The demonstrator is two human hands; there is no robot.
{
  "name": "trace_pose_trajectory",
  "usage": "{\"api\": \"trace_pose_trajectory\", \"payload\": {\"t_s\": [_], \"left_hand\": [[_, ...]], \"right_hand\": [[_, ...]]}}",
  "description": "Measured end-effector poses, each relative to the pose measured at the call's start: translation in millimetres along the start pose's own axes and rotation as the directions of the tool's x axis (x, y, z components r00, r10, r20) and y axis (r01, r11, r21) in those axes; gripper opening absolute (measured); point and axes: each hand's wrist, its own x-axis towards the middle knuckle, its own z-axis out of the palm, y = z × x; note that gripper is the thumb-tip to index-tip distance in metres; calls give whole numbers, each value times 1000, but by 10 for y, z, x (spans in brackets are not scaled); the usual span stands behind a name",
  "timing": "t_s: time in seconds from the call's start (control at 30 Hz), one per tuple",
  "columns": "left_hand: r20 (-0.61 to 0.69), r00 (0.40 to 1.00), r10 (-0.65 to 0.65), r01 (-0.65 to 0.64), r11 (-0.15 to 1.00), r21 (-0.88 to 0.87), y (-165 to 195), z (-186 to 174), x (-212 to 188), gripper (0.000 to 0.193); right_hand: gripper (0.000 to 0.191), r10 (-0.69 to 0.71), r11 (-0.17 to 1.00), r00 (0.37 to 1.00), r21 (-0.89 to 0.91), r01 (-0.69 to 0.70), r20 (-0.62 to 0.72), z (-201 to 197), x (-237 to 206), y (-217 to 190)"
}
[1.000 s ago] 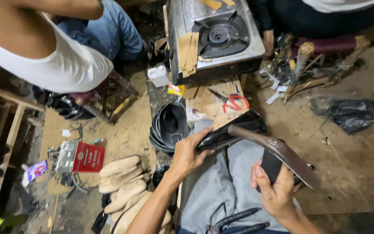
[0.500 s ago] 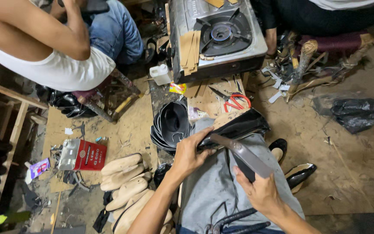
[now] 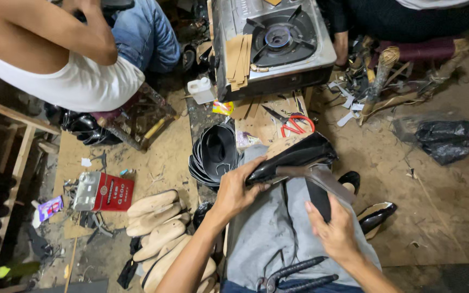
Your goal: The person heats a black shoe upper over a gas burner, then hammers and presses it over a wooden last, fits a cardboard stiffener into the sole, trims excess material with red-handled scissors, and works the upper onto the last by hand before setting the finished shoe aside.
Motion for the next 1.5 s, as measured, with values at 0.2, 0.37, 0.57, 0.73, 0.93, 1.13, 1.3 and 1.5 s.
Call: {"api": "trace_pose_trajectory", "payload": {"t_s": [0.2, 0.37, 0.57, 0.73, 0.93, 1.13, 1.3, 1.5], "left_hand": [[13, 972, 234, -234, 971, 54, -97, -82, -107, 67], [152, 888, 434, -458, 858, 233, -238, -84, -281, 74], [243, 724, 646, -687, 640, 345, -367, -63, -242, 64], [-282, 941, 187, -205, 978, -37, -345, 97, -242, 62], [359, 837, -412, 293, -217, -931, -223, 814, -261, 84], [317, 893, -320, 273, -176, -946, -358, 792, -81, 113], [298, 921, -250, 271, -138, -953, -415, 812, -39, 115], [277, 940, -201, 256, -128, -958, -305, 839, -17, 112]], "right_hand": [[41, -475, 879, 839, 97, 467, 266, -838, -381, 1053], [39, 12, 878, 958, -461, 127, 287, -1185, -312, 1082], [50, -134, 991, 955, 36, 129, 265, -942, 536, 352], [41, 95, 988, 949, 85, -126, 299, -509, 570, 77], [50, -71, 943, 992, 331, 32, 108, 127, 20, -299], [21, -366, 931, 930, 3, 366, 25, -2, -22, -96], [21, -61, 945, 998, 322, 52, 19, 61, -51, 464], [22, 111, 968, 992, 219, -120, 52, 44, -133, 712]]}}
